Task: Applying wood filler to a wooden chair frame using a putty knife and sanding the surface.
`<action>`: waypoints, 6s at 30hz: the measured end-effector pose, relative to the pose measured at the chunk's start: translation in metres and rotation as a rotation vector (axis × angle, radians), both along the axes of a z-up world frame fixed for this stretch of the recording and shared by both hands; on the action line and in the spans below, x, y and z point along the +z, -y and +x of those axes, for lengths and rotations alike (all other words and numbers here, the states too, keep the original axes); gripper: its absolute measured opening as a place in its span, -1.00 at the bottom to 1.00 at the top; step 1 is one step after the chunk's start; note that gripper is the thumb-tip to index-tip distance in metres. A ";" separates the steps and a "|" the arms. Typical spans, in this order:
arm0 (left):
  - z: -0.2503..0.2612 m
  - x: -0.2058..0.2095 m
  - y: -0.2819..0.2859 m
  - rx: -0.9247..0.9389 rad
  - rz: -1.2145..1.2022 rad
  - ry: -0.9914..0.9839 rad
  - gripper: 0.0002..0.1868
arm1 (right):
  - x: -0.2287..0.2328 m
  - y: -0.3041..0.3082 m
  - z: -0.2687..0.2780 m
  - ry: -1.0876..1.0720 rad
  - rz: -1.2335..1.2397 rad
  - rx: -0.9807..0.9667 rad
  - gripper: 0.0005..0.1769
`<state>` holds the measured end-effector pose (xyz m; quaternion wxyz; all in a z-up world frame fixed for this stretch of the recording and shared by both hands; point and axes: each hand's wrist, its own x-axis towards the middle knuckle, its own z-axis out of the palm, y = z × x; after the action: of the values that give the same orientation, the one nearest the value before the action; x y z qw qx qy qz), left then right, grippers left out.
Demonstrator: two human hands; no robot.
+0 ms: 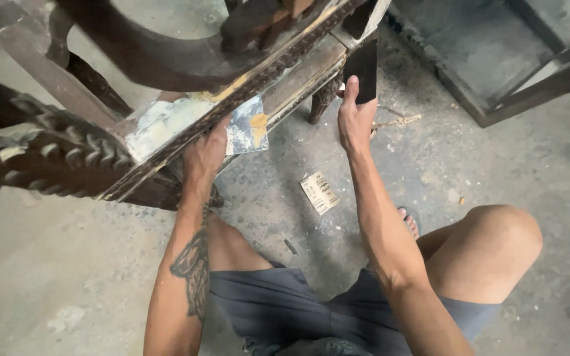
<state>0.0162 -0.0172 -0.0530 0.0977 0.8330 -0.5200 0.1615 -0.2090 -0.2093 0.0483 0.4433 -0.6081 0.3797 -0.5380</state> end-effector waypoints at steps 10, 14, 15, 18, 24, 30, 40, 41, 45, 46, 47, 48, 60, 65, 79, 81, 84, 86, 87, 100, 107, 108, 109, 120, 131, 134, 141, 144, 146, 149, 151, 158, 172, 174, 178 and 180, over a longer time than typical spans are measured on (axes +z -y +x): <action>0.001 0.012 0.011 -0.193 -0.393 0.247 -0.56 | -0.018 0.010 0.012 -0.057 0.002 0.007 -0.54; 0.005 -0.008 0.017 -0.195 -0.430 0.291 -0.70 | -0.003 -0.010 0.014 -0.053 -0.008 0.009 -0.58; 0.008 -0.017 0.019 -0.219 -0.447 0.311 -0.71 | 0.001 -0.017 0.015 -0.055 -0.018 0.017 -0.56; -0.002 -0.022 0.016 -0.118 -0.415 0.209 -0.68 | -0.002 -0.043 0.017 -0.072 -0.063 0.053 -0.52; 0.008 -0.041 0.019 -0.178 -0.400 0.277 -0.71 | -0.019 -0.075 0.014 -0.172 -0.057 0.131 -0.48; -0.030 0.090 -0.004 -0.109 -0.226 -0.037 -0.63 | -0.050 -0.087 -0.055 -0.082 0.136 0.080 -0.70; -0.058 0.159 -0.020 0.333 -0.095 -0.928 -0.34 | -0.045 -0.011 -0.133 -0.235 0.102 0.071 -0.63; -0.061 0.161 -0.019 0.346 -0.104 -0.917 -0.31 | -0.056 0.003 -0.137 -0.444 0.006 0.096 -0.66; -0.072 0.163 -0.014 0.388 -0.122 -0.879 -0.18 | -0.007 0.022 -0.114 -0.761 -0.327 0.303 -0.30; -0.075 0.163 -0.012 0.390 -0.124 -0.874 -0.18 | -0.018 0.037 -0.107 -0.757 -0.328 0.304 -0.30; -0.078 0.163 -0.010 0.394 -0.170 -0.897 -0.16 | -0.029 0.051 -0.098 -0.833 -0.403 0.333 -0.14; -0.082 0.162 -0.009 0.400 -0.217 -0.923 -0.13 | -0.040 0.064 -0.089 -0.914 -0.479 0.363 0.02; -0.071 0.150 -0.015 0.361 -0.172 -1.066 -0.02 | -0.012 0.077 -0.041 -1.103 -0.747 0.244 -0.16; -0.066 0.139 -0.016 0.343 -0.164 -1.111 -0.08 | -0.018 0.093 -0.029 -1.253 -0.788 0.242 -0.14; -0.019 0.030 0.013 -0.010 -0.348 -1.468 -0.27 | -0.033 0.086 0.008 -1.518 -0.578 0.511 -0.36; -0.014 0.022 0.019 -0.102 -0.388 -1.522 -0.29 | 0.010 0.031 0.017 -1.545 -0.501 0.563 -0.43; -0.007 0.009 0.024 -0.196 -0.427 -1.566 -0.30 | 0.094 -0.047 0.023 -1.628 -0.282 0.696 -0.52; -0.044 0.100 -0.006 0.086 -0.369 -1.512 -0.26 | 0.110 -0.072 0.024 -1.578 -0.260 0.719 -0.54; -0.064 0.146 -0.020 0.362 -0.305 -1.447 -0.21 | 0.119 -0.084 0.023 -1.530 -0.234 0.739 -0.47; -0.134 0.100 -0.053 -0.190 -0.805 -0.887 -0.65 | -0.048 0.013 -0.116 -0.615 -0.021 0.550 -0.67; -0.221 0.007 -0.098 0.291 -0.858 -1.513 -0.62 | -0.044 -0.010 -0.115 -0.574 -0.034 0.604 -0.66; -0.229 0.013 -0.099 0.372 -0.973 -1.612 -0.68 | -0.046 -0.011 -0.107 -0.565 -0.110 0.610 -0.62; -0.231 -0.003 -0.098 0.378 -0.979 -1.603 -0.68 | -0.045 -0.010 -0.103 -0.559 -0.111 0.620 -0.62; -0.229 0.001 -0.134 0.461 -1.328 -1.650 -0.75 | -0.041 -0.064 -0.097 -0.418 -0.200 0.743 -0.87; -0.222 -0.037 -0.147 0.449 -1.359 -1.408 -0.70 | 0.005 -0.107 -0.089 -0.512 -0.307 0.920 -0.71; -0.227 0.007 -0.145 0.456 -1.414 -1.328 -0.70 | 0.004 -0.106 -0.079 -0.629 -0.426 1.010 -0.41; -0.228 0.036 -0.140 0.422 -1.476 -1.206 -0.78 | 0.043 -0.145 -0.078 -0.473 -0.259 0.988 -0.59; -0.224 0.018 -0.142 0.465 -1.395 -1.262 -0.74 | 0.030 -0.145 -0.071 -0.565 -0.393 0.924 -0.58; -0.220 -0.021 -0.141 0.440 -1.382 -1.283 -0.70 | -0.002 -0.129 -0.059 -0.596 -0.525 0.885 -0.57; -0.226 -0.021 -0.147 0.459 -1.323 -1.302 -0.70 | -0.015 -0.127 -0.045 -0.657 -0.755 0.799 -0.50; -0.234 -0.003 -0.150 0.502 -1.273 -1.314 -0.75 | -0.010 -0.136 -0.039 -0.700 -0.849 0.749 -0.49; -0.209 -0.064 -0.152 0.421 -1.132 -1.314 -0.74 | -0.006 -0.160 -0.006 -0.737 -1.004 0.603 -0.42; -0.205 -0.036 -0.155 0.373 -1.150 -1.362 -0.77 | 0.018 -0.167 0.012 -0.931 -1.006 0.659 -0.43; -0.205 -0.035 -0.155 0.347 -1.146 -1.359 -0.75 | 0.025 -0.171 0.015 -0.995 -1.032 0.665 -0.48; -0.205 -0.048 -0.155 0.335 -1.173 -1.377 -0.76 | 0.020 -0.170 0.007 -1.014 -1.023 0.686 -0.62; -0.206 -0.058 -0.152 0.350 -1.156 -1.354 -0.74 | 0.014 -0.171 -0.007 -1.030 -0.976 0.722 -0.49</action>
<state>-0.1902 0.1349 -0.1108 0.7594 0.6381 -0.0553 -0.1146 -0.2163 -0.0387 0.0623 0.0425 -0.9914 0.0379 -0.1177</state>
